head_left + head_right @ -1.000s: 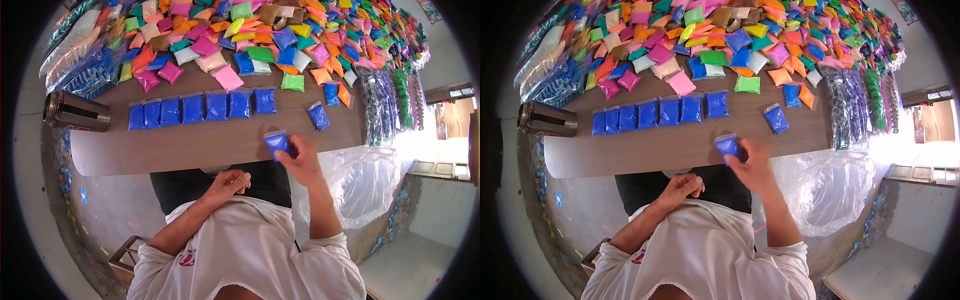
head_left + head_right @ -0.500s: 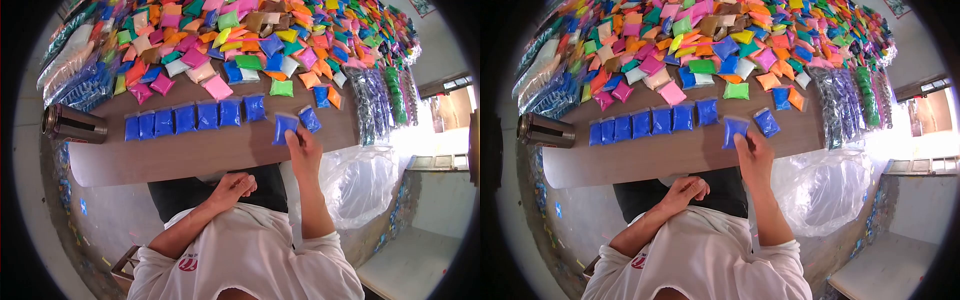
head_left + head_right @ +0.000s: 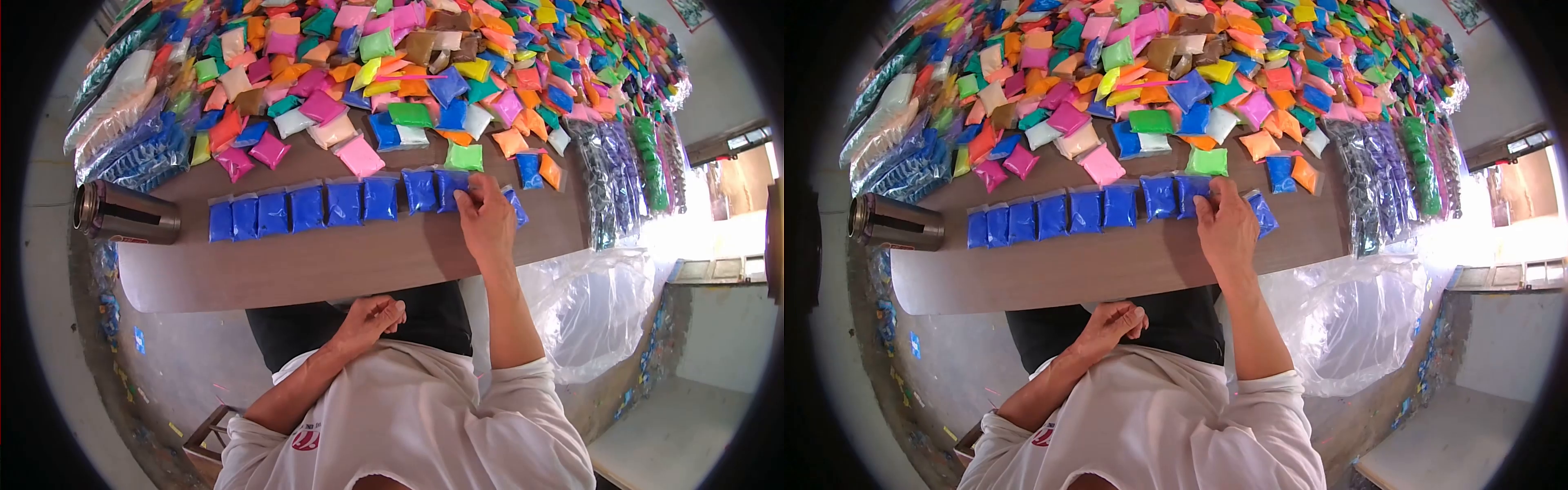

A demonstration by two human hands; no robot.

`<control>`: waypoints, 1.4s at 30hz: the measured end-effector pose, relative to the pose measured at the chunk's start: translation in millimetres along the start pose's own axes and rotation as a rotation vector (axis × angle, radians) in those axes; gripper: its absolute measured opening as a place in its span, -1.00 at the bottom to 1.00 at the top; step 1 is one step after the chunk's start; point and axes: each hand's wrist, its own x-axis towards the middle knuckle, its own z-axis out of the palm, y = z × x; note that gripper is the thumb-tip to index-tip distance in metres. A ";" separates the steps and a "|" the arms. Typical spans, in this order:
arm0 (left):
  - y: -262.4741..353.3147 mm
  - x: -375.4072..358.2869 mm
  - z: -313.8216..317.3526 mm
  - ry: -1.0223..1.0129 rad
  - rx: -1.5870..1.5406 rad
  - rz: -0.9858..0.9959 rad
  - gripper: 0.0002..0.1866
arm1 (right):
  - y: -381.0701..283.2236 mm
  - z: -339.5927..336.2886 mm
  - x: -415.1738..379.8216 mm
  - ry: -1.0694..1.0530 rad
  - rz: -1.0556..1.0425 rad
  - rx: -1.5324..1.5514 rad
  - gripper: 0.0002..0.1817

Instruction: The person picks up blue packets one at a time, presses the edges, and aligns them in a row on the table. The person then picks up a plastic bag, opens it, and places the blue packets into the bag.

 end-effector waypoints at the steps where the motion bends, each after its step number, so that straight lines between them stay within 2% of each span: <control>1: -1.5 1.5 -0.7 0.000 -0.018 -0.009 -0.58 | -0.4 0.0 0.5 -0.001 -0.006 0.000 -0.71; 5: -8.1 2.9 -2.6 -0.009 -0.025 -0.012 -0.60 | -0.7 4.0 -1.9 0.062 -0.097 -0.177 -0.74; 11: -11.4 3.1 -4.3 0.021 -0.047 -0.012 -0.61 | -9.4 8.1 -10.1 0.194 -0.204 -0.062 -0.85; 17: -13.1 0.7 -4.1 0.016 -0.043 -0.051 -0.63 | 1.4 11.2 -6.3 0.139 -0.353 -0.007 -0.90; 23: -22.3 -2.9 -5.2 0.035 -0.090 -0.021 -0.63 | 47.8 -21.9 -11.1 0.389 -0.118 -0.137 -0.82; 26: -25.5 -0.2 -5.1 -0.013 -0.023 -0.054 -0.63 | 65.7 -47.6 -11.6 0.223 -0.109 -0.386 -0.76; 32: -18.0 5.5 -0.6 -0.065 -0.010 -0.070 -0.62 | 55.7 -60.3 -18.0 -0.118 0.237 -0.034 -0.67; 35: -22.5 5.6 -2.4 -0.088 -0.051 -0.040 -0.59 | 59.0 -54.4 -39.2 -0.089 0.145 0.157 -0.69; 37: -31.4 6.9 -6.5 -0.124 -0.077 0.017 -0.56 | 37.9 -49.0 -64.0 -0.228 0.243 0.455 -0.70; 39: -25.3 5.9 -4.7 -0.180 -0.080 0.018 -0.54 | 21.8 -37.8 -90.1 -0.409 0.180 0.638 -0.71; 42: -9.4 1.3 1.7 -0.197 -0.088 -0.009 -0.49 | -4.4 -28.5 -117.1 -0.493 0.027 0.548 -0.75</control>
